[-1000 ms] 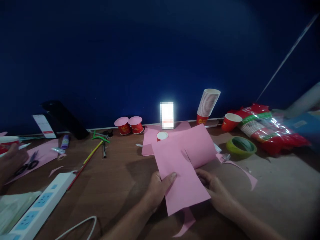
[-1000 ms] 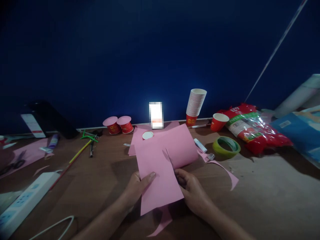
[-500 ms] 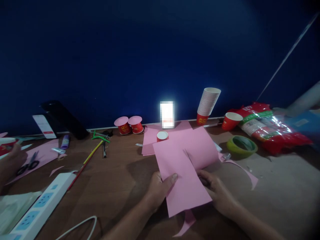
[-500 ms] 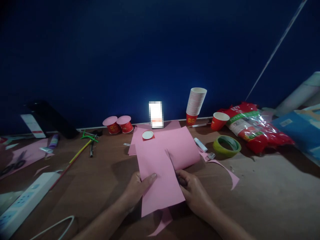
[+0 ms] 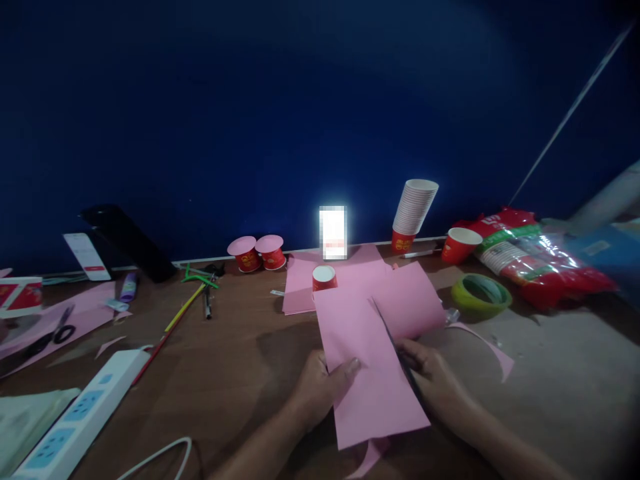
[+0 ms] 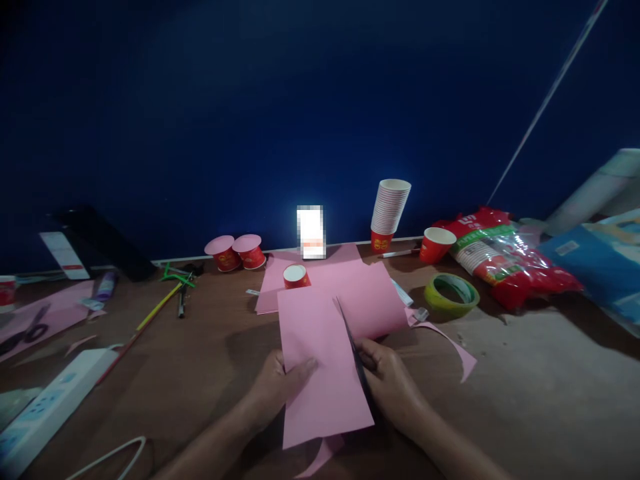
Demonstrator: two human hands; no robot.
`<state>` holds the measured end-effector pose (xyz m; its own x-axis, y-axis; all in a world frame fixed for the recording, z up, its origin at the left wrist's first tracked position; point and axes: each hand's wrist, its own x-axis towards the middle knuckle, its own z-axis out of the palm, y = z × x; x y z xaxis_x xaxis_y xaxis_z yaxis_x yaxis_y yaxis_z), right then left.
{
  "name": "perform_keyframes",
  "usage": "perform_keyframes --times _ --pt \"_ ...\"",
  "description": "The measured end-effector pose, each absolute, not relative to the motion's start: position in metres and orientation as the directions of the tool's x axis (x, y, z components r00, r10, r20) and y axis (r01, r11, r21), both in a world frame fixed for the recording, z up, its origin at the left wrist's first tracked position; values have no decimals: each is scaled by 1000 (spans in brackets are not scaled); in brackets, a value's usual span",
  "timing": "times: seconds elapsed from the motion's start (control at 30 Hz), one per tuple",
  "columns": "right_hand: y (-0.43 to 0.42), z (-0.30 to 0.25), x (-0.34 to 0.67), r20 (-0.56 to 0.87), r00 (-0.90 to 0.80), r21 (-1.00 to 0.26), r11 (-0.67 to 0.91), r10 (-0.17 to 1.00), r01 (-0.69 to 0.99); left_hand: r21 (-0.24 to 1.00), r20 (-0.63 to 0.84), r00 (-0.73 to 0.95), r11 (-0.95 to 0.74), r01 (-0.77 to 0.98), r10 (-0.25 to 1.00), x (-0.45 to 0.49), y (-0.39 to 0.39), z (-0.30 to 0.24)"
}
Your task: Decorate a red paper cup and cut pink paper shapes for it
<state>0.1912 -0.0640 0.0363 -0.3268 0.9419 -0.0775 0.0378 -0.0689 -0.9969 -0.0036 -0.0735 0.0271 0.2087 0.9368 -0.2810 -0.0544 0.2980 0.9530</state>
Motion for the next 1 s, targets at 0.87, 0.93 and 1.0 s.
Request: perform_keyframes --times 0.87,0.93,1.0 --pt "-54 39 192 -49 -244 -998 -41 969 37 945 -312 311 326 7 898 -4 -76 33" --pt "-52 43 192 -93 -219 -995 -83 971 55 948 -307 328 318 21 893 -3 -76 35" --pt "-49 44 192 -128 -168 -990 -115 977 84 947 -313 331 318 38 890 -3 -77 35"
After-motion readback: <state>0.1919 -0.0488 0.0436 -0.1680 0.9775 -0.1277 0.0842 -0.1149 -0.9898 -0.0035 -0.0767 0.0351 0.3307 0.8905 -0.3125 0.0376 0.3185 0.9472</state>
